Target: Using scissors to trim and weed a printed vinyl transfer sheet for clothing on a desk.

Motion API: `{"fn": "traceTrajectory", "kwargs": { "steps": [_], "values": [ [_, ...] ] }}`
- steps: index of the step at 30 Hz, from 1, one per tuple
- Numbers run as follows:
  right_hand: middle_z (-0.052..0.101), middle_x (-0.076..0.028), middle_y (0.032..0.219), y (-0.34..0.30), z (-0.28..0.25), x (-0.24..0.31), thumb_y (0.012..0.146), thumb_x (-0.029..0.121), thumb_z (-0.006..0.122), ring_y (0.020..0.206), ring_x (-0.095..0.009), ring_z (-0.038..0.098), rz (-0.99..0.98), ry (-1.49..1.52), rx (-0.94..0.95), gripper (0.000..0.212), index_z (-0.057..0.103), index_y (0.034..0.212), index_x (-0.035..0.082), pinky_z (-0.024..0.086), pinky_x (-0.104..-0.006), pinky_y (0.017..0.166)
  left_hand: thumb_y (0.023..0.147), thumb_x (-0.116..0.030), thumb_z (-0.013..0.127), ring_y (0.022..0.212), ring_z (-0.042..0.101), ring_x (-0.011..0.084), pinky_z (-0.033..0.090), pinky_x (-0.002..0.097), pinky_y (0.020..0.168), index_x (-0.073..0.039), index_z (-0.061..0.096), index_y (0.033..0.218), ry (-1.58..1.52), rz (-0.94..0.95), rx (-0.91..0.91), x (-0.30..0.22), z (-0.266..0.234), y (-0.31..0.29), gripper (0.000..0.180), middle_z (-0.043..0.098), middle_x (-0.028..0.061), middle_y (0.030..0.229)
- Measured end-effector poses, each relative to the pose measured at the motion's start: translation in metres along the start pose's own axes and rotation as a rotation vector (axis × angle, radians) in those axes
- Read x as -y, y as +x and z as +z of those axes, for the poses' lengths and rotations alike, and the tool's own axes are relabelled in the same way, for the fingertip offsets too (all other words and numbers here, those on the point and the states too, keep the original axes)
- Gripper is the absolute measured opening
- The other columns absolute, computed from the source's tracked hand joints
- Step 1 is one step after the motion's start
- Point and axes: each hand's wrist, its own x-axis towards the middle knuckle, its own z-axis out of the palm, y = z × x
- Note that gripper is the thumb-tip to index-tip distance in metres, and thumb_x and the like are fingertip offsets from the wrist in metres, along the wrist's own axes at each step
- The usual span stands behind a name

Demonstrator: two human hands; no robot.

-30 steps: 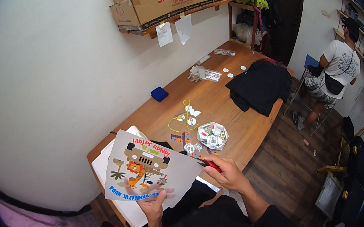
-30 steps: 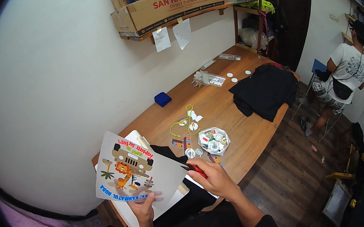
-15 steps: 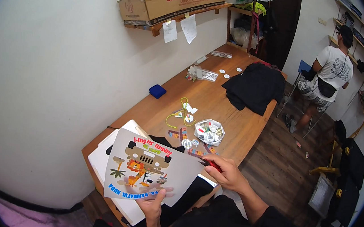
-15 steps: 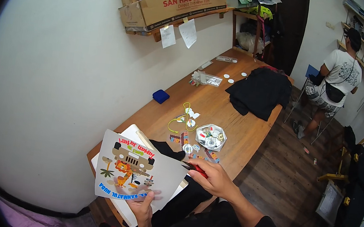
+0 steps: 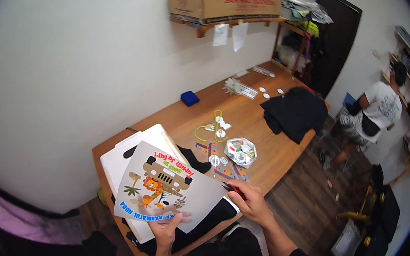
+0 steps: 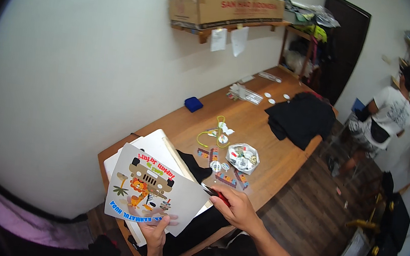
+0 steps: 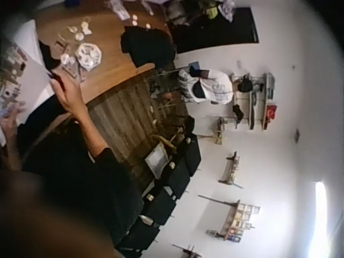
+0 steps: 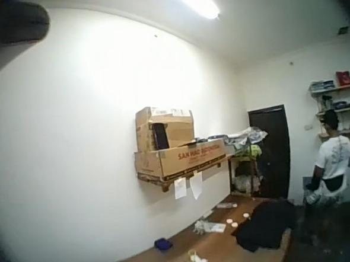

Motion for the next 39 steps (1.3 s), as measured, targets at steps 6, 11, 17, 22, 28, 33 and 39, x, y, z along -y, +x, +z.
{"fn": "traceTrajectory", "kwargs": {
  "steps": [6,11,17,22,28,33,39],
  "values": [
    [0.063,-0.017,0.086,-0.026,0.02,0.031,0.086,0.015,0.063,0.072,-0.028,0.063,-0.109,-0.102,0.025,0.026,0.058,0.105,-0.003,0.048,-0.0312,0.064,0.077,0.016,0.055,0.081,0.065,0.0373,0.059,0.0465,0.063,-0.032,-0.01,0.141,-0.016,0.033,-0.012,-0.013,-0.032,-0.042,0.103,0.052,0.03,0.108],
    [0.064,-0.018,0.087,-0.024,0.004,0.044,0.085,0.013,0.063,0.074,-0.03,0.064,-0.12,-0.085,0.095,0.025,0.059,0.104,-0.002,0.049,-0.0327,0.064,0.078,0.016,0.055,0.081,0.065,0.0371,0.059,0.0449,0.063,-0.03,-0.011,0.141,0.003,0.098,-0.106,-0.018,-0.014,-0.068,0.103,0.051,0.0295,0.108],
    [0.064,-0.02,0.091,-0.038,0.002,0.033,0.084,0.013,0.063,0.078,-0.032,0.065,-0.172,-0.041,0.118,0.025,0.059,0.103,-0.003,0.051,-0.0334,0.067,0.077,0.015,0.056,0.079,0.066,0.0348,0.06,0.042,0.06,-0.025,-0.006,0.142,-0.016,0.162,-0.142,-0.022,0.008,-0.094,0.099,0.057,0.0232,0.103],
    [0.064,-0.016,0.088,-0.05,0.0,0.013,0.085,0.008,0.06,0.078,-0.024,0.064,-0.129,0.001,0.126,0.02,0.059,0.102,-0.003,0.048,-0.0296,0.069,0.078,0.016,0.056,0.084,0.065,0.0377,0.059,0.0457,0.066,-0.028,-0.009,0.142,-0.013,0.134,-0.138,0.0,0.008,-0.105,0.1,0.054,0.0251,0.105],
    [0.063,-0.018,0.083,-0.058,-0.025,-0.029,0.086,0.011,0.06,0.071,-0.03,0.063,-0.095,0.047,0.077,0.021,0.058,0.102,-0.003,0.048,-0.0322,0.063,0.079,0.016,0.056,0.085,0.065,0.038,0.059,0.0454,0.066,-0.027,-0.007,0.142,0.025,0.123,-0.108,0.029,0.034,-0.101,0.099,0.054,0.0255,0.105],
    [0.062,-0.018,0.083,-0.064,-0.053,-0.044,0.086,0.01,0.06,0.071,-0.029,0.062,-0.107,0.113,0.046,0.021,0.058,0.102,-0.003,0.048,-0.032,0.064,0.078,0.016,0.056,0.084,0.065,0.0383,0.059,0.0447,0.066,-0.025,-0.007,0.142,0.074,0.131,-0.099,0.043,0.062,-0.1,0.098,0.053,0.0267,0.105],
    [0.062,-0.019,0.083,-0.067,-0.072,-0.04,0.085,0.009,0.061,0.072,-0.03,0.062,-0.075,0.1,0.006,0.021,0.057,0.102,-0.003,0.048,-0.0322,0.064,0.078,0.016,0.056,0.083,0.065,0.0377,0.06,0.0441,0.064,-0.024,-0.004,0.142,0.089,0.111,-0.074,0.035,0.08,-0.093,0.097,0.055,0.0258,0.102]
  ]
}}
